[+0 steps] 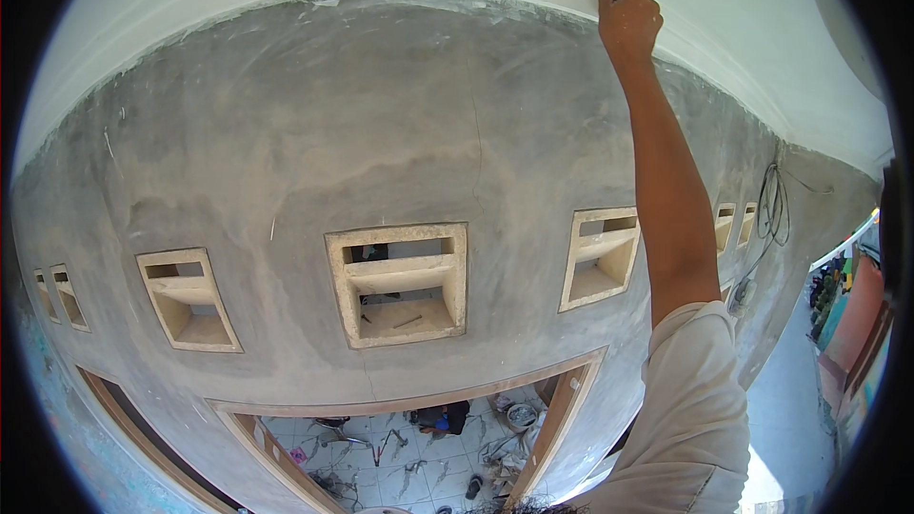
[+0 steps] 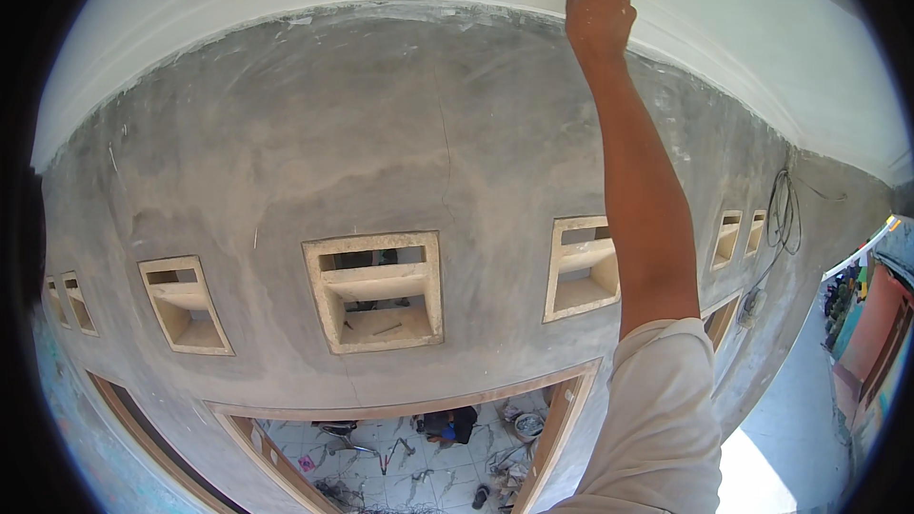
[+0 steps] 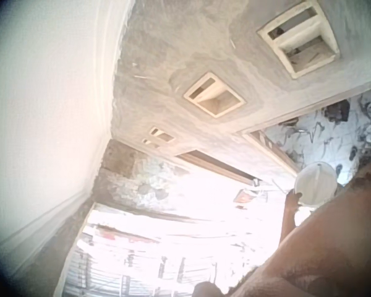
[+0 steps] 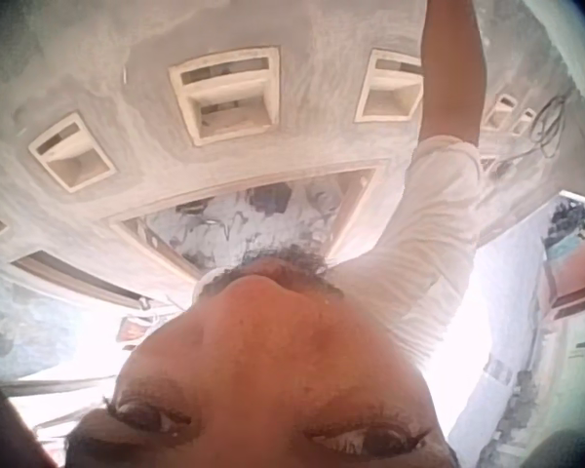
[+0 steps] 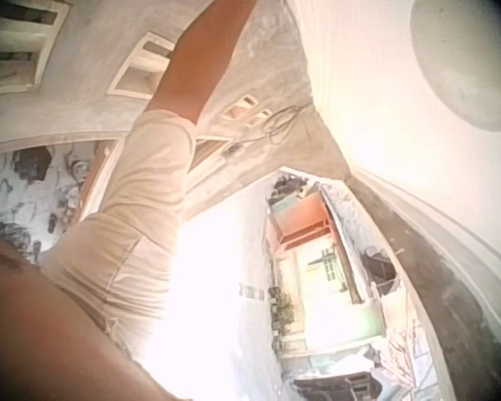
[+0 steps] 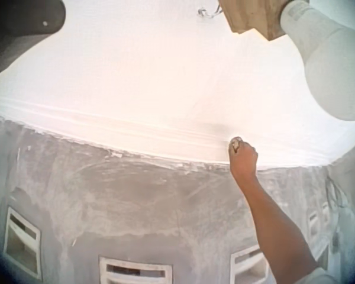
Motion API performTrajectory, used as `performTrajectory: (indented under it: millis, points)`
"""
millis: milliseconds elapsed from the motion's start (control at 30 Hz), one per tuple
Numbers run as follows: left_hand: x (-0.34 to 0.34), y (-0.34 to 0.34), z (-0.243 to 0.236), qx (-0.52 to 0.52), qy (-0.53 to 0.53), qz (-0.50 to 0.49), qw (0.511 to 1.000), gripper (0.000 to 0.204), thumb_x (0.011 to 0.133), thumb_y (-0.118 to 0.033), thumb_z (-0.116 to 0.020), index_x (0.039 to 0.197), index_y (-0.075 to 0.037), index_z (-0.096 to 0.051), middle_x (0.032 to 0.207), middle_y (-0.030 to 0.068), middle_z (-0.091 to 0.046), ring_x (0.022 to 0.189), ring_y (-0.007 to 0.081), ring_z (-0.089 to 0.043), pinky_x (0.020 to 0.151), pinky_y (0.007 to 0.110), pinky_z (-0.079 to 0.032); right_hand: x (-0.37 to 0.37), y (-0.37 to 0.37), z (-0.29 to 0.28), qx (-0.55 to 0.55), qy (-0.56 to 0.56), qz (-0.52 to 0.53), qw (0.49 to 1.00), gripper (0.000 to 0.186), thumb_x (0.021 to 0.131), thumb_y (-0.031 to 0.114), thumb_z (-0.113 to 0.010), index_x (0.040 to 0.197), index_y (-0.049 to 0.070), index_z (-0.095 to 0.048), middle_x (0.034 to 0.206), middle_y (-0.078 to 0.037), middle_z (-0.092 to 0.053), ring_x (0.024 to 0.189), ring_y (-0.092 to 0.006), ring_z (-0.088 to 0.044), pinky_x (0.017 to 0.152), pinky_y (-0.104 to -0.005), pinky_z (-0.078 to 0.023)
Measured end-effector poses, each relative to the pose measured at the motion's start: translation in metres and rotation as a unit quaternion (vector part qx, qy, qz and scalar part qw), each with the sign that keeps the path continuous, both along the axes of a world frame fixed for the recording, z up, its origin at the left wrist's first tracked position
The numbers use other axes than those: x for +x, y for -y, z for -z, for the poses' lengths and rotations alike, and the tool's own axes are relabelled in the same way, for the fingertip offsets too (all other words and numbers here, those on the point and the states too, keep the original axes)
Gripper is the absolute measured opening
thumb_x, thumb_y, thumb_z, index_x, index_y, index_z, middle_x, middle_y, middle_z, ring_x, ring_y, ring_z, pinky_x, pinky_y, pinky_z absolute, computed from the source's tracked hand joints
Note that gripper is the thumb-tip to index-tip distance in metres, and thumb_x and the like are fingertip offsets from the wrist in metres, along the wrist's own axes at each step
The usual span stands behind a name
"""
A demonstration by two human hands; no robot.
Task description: The person is painting the trim of a ceiling with a paintbrush. They dip the brush into a bucket of white paint and apply it along the top edge of the concrete wall.
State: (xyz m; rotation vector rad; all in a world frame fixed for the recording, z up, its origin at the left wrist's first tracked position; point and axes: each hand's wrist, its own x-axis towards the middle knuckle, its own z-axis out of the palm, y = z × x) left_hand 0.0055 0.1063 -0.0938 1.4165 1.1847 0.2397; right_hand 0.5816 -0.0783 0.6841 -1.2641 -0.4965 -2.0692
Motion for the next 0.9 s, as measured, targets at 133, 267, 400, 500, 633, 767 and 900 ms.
performTrajectory:
  millis: [133, 267, 400, 500, 633, 767, 900]
  points:
    - [0.006, 0.007, -0.012, -0.042, 0.027, -0.045, 0.998, 0.038, 0.086, -0.014, -0.061, 0.12, 0.003, -0.06, 0.106, 0.022, -0.065, 0.087, 0.0357, -0.068, 0.064, 0.045, -0.06, -0.074, -0.112, -0.012, -0.036, 0.066, 0.025, 0.997, 0.017, 0.094, 0.022, -0.062, 0.101, 0.008, -0.067, 0.072, -0.01, -0.064, 0.062, -0.0228, -0.064, 0.055, -0.0368, -0.049]
    - [0.002, 0.008, -0.002, -0.033, 0.014, -0.045, 0.998, 0.041, 0.086, -0.014, -0.06, 0.124, 0.003, -0.058, 0.108, 0.0219, -0.066, 0.088, 0.0349, -0.068, 0.061, 0.043, -0.06, -0.166, -0.191, -0.004, -0.131, 0.093, -0.121, 0.98, 0.017, 0.086, 0.014, -0.067, 0.101, 0.009, -0.07, 0.083, -0.015, -0.066, 0.07, -0.027, -0.067, 0.059, -0.0364, -0.055]
    - [0.001, 0.014, 0.0, -0.033, 0.038, -0.066, 0.997, 0.042, 0.087, -0.015, -0.06, 0.124, 0.003, -0.057, 0.109, 0.0215, -0.066, 0.09, 0.0348, -0.068, 0.06, 0.043, -0.061, -0.233, -0.217, -0.004, -0.164, 0.136, -0.183, 0.96, 0.016, 0.087, 0.017, -0.07, 0.099, 0.007, -0.068, 0.082, -0.012, -0.067, 0.066, -0.0228, -0.067, 0.059, -0.0334, -0.054]
    - [0.001, 0.017, -0.009, -0.02, 0.028, -0.054, 0.998, 0.043, 0.087, -0.016, -0.06, 0.125, 0.003, -0.057, 0.111, 0.0213, -0.066, 0.092, 0.0346, -0.068, 0.059, 0.043, -0.061, -0.22, -0.188, -0.017, -0.161, 0.12, -0.395, 0.897, 0.015, 0.093, 0.019, -0.061, 0.089, 0.005, -0.066, 0.076, -0.02, -0.067, 0.075, -0.0397, -0.068, 0.068, -0.0485, -0.054]
    - [0.004, 0.015, -0.008, -0.036, 0.032, -0.065, 0.997, 0.043, 0.087, -0.017, -0.059, 0.126, 0.003, -0.056, 0.111, 0.0216, -0.066, 0.091, 0.0346, -0.069, 0.059, 0.043, -0.062, -0.134, -0.117, -0.022, -0.124, 0.097, -0.49, 0.858, 0.011, 0.087, 0.014, -0.069, 0.086, 0.004, -0.071, 0.072, -0.011, -0.07, 0.065, -0.0219, -0.068, 0.063, -0.0346, -0.053]
    - [0.002, 0.012, -0.006, -0.046, 0.034, -0.061, 0.996, 0.044, 0.087, -0.016, -0.06, 0.126, 0.003, -0.056, 0.109, 0.0214, -0.066, 0.089, 0.0344, -0.069, 0.058, 0.043, -0.061, -0.035, -0.035, -0.01, -0.108, 0.028, -0.589, 0.8, 0.02, 0.085, 0.012, -0.076, 0.093, -0.006, -0.071, 0.086, -0.01, -0.071, 0.074, -0.0167, -0.073, 0.068, -0.0261, -0.063]
    - [0.009, 0.013, -0.017, -0.043, 0.028, -0.069, 0.996, 0.043, 0.086, -0.016, -0.061, 0.125, 0.002, -0.057, 0.108, 0.0213, -0.066, 0.088, 0.0348, -0.068, 0.059, 0.044, -0.061, 0.022, 0.047, 0.005, -0.014, -0.018, -0.492, 0.87, 0.02, 0.087, 0.013, -0.076, 0.094, -0.005, -0.071, 0.086, -0.011, -0.071, 0.072, -0.0164, -0.072, 0.069, -0.0262, -0.063]
